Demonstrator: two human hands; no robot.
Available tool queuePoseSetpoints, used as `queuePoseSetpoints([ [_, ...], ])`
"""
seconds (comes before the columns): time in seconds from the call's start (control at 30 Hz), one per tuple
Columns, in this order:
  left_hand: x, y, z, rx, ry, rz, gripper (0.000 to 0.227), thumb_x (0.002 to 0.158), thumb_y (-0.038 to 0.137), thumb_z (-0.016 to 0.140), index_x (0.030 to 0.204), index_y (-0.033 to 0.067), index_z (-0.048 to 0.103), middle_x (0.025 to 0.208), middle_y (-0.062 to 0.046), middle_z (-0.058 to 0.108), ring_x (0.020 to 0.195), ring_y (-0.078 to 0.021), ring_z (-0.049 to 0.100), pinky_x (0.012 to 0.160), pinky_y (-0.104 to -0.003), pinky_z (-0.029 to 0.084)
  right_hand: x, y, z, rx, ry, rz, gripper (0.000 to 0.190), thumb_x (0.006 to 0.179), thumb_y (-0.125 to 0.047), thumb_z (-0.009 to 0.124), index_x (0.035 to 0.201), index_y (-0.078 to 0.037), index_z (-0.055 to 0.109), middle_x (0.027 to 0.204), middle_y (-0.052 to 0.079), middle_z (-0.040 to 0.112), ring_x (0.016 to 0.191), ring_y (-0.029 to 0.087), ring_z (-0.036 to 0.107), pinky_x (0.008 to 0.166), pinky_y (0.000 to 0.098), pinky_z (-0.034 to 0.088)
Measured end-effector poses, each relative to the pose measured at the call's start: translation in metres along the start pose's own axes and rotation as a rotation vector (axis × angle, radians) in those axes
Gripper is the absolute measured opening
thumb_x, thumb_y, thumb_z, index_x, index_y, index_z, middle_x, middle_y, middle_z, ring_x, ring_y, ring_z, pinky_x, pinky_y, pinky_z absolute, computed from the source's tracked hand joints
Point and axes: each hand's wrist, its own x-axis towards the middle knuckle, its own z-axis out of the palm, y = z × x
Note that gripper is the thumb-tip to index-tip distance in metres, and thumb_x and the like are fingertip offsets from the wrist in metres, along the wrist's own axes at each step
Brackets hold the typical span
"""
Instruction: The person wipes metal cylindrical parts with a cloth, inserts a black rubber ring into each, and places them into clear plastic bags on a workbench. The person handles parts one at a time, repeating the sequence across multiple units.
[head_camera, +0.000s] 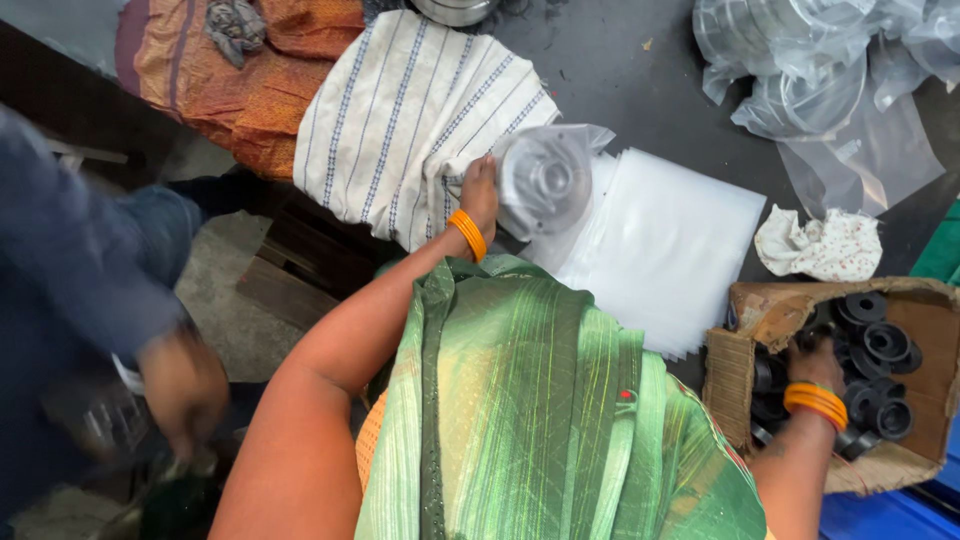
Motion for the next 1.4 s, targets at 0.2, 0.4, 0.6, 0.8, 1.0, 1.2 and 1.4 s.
queuePoseSetpoints([
  [0.2, -0.005, -0.017, -0.008, 0.436, 0.025, 0.367, 0.037, 0.111, 0.016, 0.043, 0.145, 0.0001, 0.042, 0.138, -0.019, 0.055, 0.125, -0.0294, 0.058, 0.11, -0.041, 0.047, -0.012, 0.02, -0.027, 0.159, -0.114, 0.038, 0.047, 0.086, -0.035, 0.085, 0.122, -0.006, 0.077, 0.114, 0.025, 0.075, 0.103, 0.038, 0.072, 0.09, 0.047, 0.054],
  [0.4, -0.057, 0.04, 0.009, 1.48, -0.113, 0.475, 0.082, 0.101, 0.032, 0.059, 0.159, -0.0008, 0.01, 0.165, -0.024, 0.014, 0.151, -0.0411, 0.017, 0.122, -0.053, 0.02, -0.025, -0.061, -0.098, 0.608, 0.41, -0.198, 0.032, 0.099, -0.02, 0.074, 0.126, -0.001, 0.072, 0.116, 0.016, 0.072, 0.099, 0.026, 0.07, 0.086, 0.038, 0.054],
  [0.6, -0.074, 0.094, 0.011, 1.617, -0.432, 0.505, 0.108, 0.087, 0.07, 0.061, 0.163, 0.0166, 0.006, 0.171, -0.006, 0.005, 0.157, -0.0302, 0.007, 0.127, -0.052, 0.011, -0.027, -0.296, -0.03, 1.162, -0.411, -0.633, 0.031, 0.098, 0.0, 0.066, 0.128, -0.003, 0.067, 0.134, 0.011, 0.056, 0.119, 0.023, 0.064, 0.094, 0.0393, 0.058],
  [0.8, -0.071, 0.089, 0.004, 1.573, -0.356, 0.681, 0.108, 0.083, 0.07, 0.067, 0.163, 0.0211, 0.014, 0.171, -0.004, 0.01, 0.158, -0.0295, 0.011, 0.125, -0.053, 0.012, -0.075, -0.398, 0.013, 0.634, 0.16, -1.178, 0.053, 0.088, 0.003, 0.067, 0.14, -0.005, 0.062, 0.148, 0.014, 0.052, 0.143, 0.038, 0.047, 0.121, 0.0467, 0.041],
  [1.0, -0.055, 0.076, -0.001, 1.332, -0.363, 0.958, 0.082, 0.085, 0.055, 0.079, 0.153, 0.0218, 0.046, 0.166, -0.004, 0.03, 0.155, -0.0305, 0.028, 0.128, -0.053, 0.02, -0.084, -0.393, -0.001, 0.512, 0.167, -1.328, 0.052, 0.102, -0.029, 0.051, 0.148, -0.005, 0.057, 0.153, 0.018, 0.049, 0.146, 0.038, 0.041, 0.123, 0.0585, 0.02],
  [1.2, -0.054, 0.077, 0.0, 1.267, -0.347, 0.931, 0.072, 0.079, 0.04, 0.086, 0.14, 0.0163, 0.056, 0.159, -0.01, 0.037, 0.149, -0.0327, 0.032, 0.124, -0.052, 0.024, -0.058, -0.45, -0.028, 0.507, 0.092, -1.222, 0.046, 0.108, -0.045, 0.049, 0.14, -0.015, 0.063, 0.133, 0.012, 0.063, 0.133, 0.029, 0.052, 0.127, 0.0564, 0.026],
  [1.4, -0.09, 0.11, -0.021, 0.896, -0.068, 0.672, 0.039, 0.101, 0.023, 0.066, 0.139, 0.0148, 0.06, 0.139, -0.006, 0.057, 0.134, -0.0261, 0.051, 0.118, -0.038, 0.039, -0.05, -0.479, -0.005, 0.189, -0.01, -1.289, 0.052, 0.108, -0.041, 0.048, 0.154, -0.016, 0.054, 0.132, 0.013, 0.064, 0.137, 0.033, 0.047, 0.122, 0.0576, 0.02],
])
